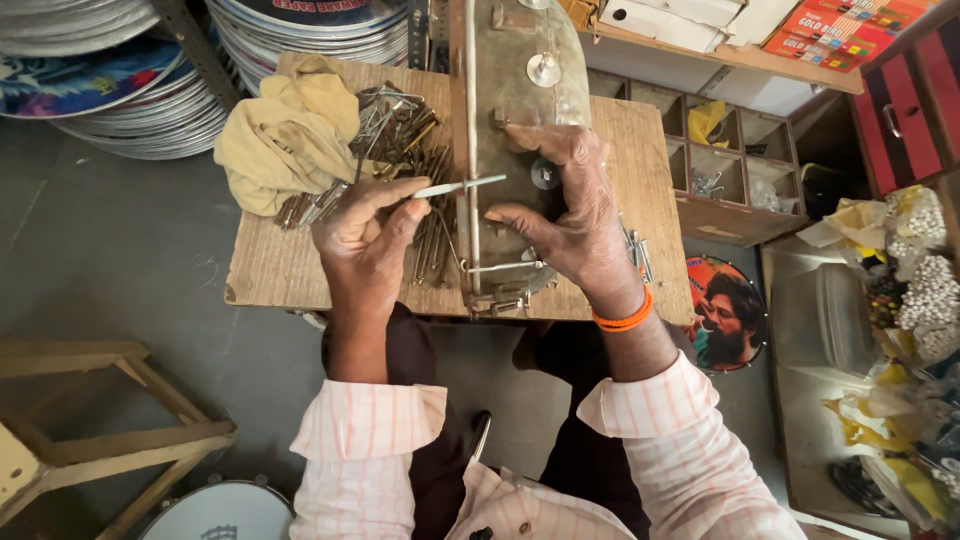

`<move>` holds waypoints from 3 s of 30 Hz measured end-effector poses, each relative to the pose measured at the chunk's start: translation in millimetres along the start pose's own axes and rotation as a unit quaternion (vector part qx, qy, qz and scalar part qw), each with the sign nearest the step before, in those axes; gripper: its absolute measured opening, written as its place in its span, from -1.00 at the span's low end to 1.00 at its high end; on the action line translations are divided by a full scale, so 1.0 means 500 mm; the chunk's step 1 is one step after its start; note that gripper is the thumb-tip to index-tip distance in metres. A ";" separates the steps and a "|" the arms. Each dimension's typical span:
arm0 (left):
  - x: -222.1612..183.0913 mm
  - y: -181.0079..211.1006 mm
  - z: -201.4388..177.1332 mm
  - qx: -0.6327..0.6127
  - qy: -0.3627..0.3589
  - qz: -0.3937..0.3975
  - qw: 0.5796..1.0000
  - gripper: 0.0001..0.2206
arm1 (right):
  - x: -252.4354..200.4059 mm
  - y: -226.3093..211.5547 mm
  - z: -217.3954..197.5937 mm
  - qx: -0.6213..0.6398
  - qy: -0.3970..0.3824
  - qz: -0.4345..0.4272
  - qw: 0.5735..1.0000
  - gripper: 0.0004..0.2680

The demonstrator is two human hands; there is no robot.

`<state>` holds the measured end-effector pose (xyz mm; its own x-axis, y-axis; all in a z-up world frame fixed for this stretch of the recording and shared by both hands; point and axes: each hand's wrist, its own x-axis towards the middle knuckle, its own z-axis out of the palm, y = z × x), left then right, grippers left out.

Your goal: The person repairs a drum by tightening the metal rim and attaching fasteners to the drum shell using a screwdriver and small metal components.

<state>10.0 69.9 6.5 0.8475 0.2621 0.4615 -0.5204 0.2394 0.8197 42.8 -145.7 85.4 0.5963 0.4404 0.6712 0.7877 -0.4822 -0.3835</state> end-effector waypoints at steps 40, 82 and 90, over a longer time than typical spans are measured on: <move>0.044 0.055 0.056 0.215 -0.049 0.167 0.961 -0.80 | -0.023 0.022 0.015 0.077 0.036 0.036 0.996 -0.42; -0.081 -0.014 0.142 0.205 0.020 0.092 0.974 -0.50 | 0.097 0.068 -0.016 0.154 0.030 0.124 0.980 -0.60; -0.089 -0.016 0.155 0.257 0.059 0.065 0.962 -0.59 | 0.094 0.062 0.001 0.150 0.034 0.129 0.980 -0.72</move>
<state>-15.6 -16.3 5.5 0.7453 0.3694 0.5550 -0.4754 -0.2891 0.8309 95.3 -139.9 104.7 0.7784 0.2770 0.5634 0.6276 -0.3228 -0.7084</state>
